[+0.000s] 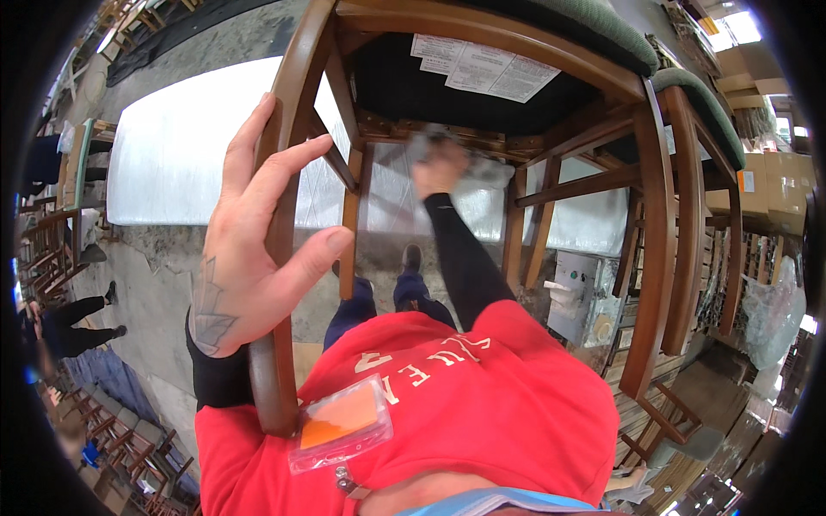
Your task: The person wipes the underside and frame of a wooden chair with a cloth, then lifts and repositions the chair to access different areas. The person repeats this process on multiple chairs in a warehouse-like space.
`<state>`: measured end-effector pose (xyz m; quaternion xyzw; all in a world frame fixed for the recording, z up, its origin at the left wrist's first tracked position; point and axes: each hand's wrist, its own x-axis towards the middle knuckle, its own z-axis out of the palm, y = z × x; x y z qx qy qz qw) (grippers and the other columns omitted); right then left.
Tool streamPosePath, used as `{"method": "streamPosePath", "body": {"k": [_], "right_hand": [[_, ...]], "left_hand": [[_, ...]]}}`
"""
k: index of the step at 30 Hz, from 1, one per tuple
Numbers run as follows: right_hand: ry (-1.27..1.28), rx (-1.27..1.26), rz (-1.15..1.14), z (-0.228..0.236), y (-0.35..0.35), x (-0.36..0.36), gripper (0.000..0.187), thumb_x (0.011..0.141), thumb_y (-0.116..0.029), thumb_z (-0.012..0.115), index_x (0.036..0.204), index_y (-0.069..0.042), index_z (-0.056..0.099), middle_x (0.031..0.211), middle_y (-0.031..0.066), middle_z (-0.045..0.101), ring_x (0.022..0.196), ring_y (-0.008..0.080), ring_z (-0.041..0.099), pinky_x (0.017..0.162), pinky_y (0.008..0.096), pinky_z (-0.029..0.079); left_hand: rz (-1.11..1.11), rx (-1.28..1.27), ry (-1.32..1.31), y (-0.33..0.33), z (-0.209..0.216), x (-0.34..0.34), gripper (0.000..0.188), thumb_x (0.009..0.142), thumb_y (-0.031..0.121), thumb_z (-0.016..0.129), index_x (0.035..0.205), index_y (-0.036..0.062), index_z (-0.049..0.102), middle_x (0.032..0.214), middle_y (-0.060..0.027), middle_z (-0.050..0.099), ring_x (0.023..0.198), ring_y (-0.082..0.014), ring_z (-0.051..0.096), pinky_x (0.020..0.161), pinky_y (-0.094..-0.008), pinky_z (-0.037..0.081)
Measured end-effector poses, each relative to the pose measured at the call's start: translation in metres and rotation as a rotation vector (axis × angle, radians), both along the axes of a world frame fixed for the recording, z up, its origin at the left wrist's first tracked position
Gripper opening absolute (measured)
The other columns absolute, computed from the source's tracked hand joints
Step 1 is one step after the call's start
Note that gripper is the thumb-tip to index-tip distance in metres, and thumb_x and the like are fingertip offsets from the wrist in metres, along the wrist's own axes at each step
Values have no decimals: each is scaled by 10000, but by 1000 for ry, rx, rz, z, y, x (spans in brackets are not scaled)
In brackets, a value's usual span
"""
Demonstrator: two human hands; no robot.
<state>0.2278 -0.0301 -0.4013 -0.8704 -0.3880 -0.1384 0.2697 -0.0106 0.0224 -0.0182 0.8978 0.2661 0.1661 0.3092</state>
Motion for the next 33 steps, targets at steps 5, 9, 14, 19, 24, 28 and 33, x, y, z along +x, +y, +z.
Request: {"method": "streamPosePath", "body": {"k": [5,9,14,19,24,28,33], "right_hand": [[72,13,179,26,50,-39,371,663,-273,736,993,-107,720,1165,55,616,1141,328,524,959,527,398],[-16,-274,235,25,-22,32,426,696,-336,762,1064,-124,737,1308,97,613,1240,347,541,1033,540,400],[34,-279,24,43,-90,105,515,643,-197,804,1140,-88,725,1367,152,595,1102,344,655,1002,423,508],[257,-408,184,24,-5,15,520,806,-338,649,1251,-69,644,1476,154,500,1039,346,684,818,485,565],[311,-365,385,46,35,-10,468,803,-364,661,1202,-118,658,1428,122,538,960,326,707,757,507,561],[260,-283,19,21,-42,46,480,738,-292,735,1193,-146,677,1447,73,544,945,327,706,763,495,565],[223,-79,-202,45,-87,98,465,678,-228,766,1131,-142,705,1276,86,637,902,323,703,737,472,569]], "left_hand": [[18,-7,14,0,0,-2,642,871,463,701,1358,58,594,1609,-207,283,1475,-360,333,1164,-441,314],[34,-43,-16,-1,-1,-5,608,871,387,703,1360,46,585,1611,-207,279,1479,-360,327,1169,-440,308],[33,-52,-48,0,1,-4,590,810,203,724,1364,63,578,1610,-212,273,1484,-374,314,1177,-446,301],[35,-37,8,-4,6,4,595,803,237,700,1359,60,584,1609,-207,285,1491,-373,303,1182,-444,291],[14,-21,15,-4,4,6,613,794,285,704,1349,52,591,1606,-183,292,1478,-362,331,1167,-432,331],[18,4,53,-2,9,1,605,826,332,676,1348,39,588,1608,-180,289,1497,-352,292,1175,-449,309],[40,-6,41,-4,4,6,584,843,356,681,1350,80,596,1613,-144,302,1490,-344,307,1172,-459,321]]}}
